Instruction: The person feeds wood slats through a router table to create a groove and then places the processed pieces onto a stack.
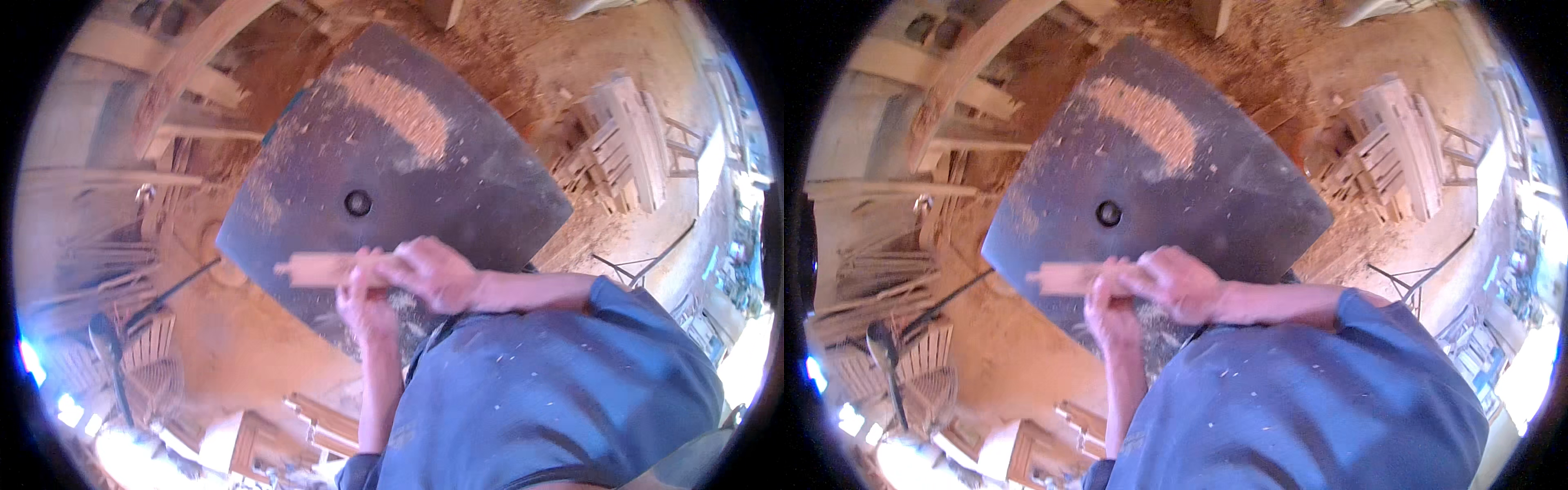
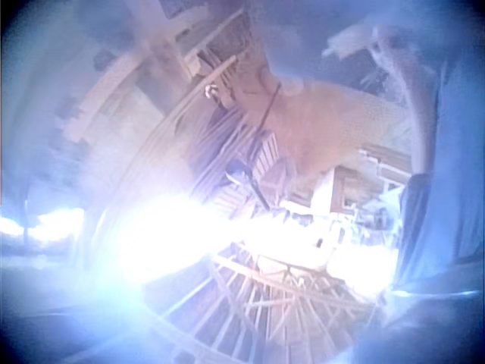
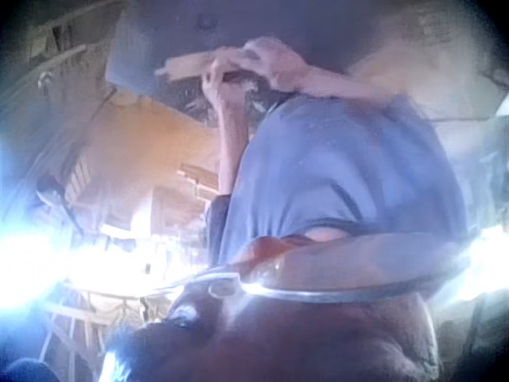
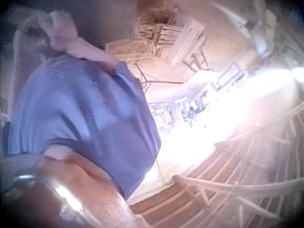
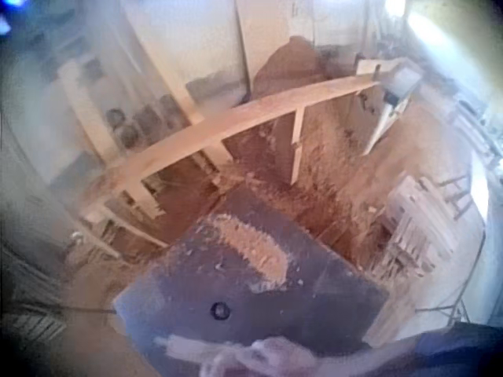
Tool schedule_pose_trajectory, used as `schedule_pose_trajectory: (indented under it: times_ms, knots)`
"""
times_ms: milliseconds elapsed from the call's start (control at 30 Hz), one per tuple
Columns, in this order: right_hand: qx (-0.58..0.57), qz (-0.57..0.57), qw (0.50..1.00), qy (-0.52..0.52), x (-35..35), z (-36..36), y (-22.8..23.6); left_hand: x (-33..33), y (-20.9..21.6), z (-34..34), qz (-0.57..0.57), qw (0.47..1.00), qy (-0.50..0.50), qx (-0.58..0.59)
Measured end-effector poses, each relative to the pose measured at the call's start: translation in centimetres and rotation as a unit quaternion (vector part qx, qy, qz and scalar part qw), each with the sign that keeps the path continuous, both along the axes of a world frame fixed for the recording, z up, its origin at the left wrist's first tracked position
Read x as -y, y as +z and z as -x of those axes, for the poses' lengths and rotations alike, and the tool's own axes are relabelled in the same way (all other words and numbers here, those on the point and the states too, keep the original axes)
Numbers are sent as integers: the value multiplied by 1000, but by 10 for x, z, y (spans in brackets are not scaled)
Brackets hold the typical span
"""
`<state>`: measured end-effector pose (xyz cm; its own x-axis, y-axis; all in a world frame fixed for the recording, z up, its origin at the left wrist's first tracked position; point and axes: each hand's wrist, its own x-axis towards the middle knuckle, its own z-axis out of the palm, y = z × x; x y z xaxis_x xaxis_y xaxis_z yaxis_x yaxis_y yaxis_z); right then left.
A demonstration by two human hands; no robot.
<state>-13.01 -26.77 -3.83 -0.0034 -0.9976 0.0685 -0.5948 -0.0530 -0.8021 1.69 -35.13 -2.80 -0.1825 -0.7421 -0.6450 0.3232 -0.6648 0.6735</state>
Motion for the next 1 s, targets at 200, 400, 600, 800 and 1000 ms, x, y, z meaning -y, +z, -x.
schedule_pose_trajectory:
  times_ms: [200,400,600,800,1000]
  knots:
    - [-187,-7,981,-44,-66,45,-37,-19,-21,-10,22,973,-100,205]
    - [-163,30,982,-90,-67,46,-39,7,-41,11,271,861,-180,390]
    - [-162,44,976,-138,-56,39,-44,26,-53,22,306,839,-189,408]
    - [-170,31,973,-154,-48,34,-40,36,-51,25,309,826,-207,424]
    - [-177,17,974,-143,-52,36,-46,41,-54,31,326,825,-205,414]
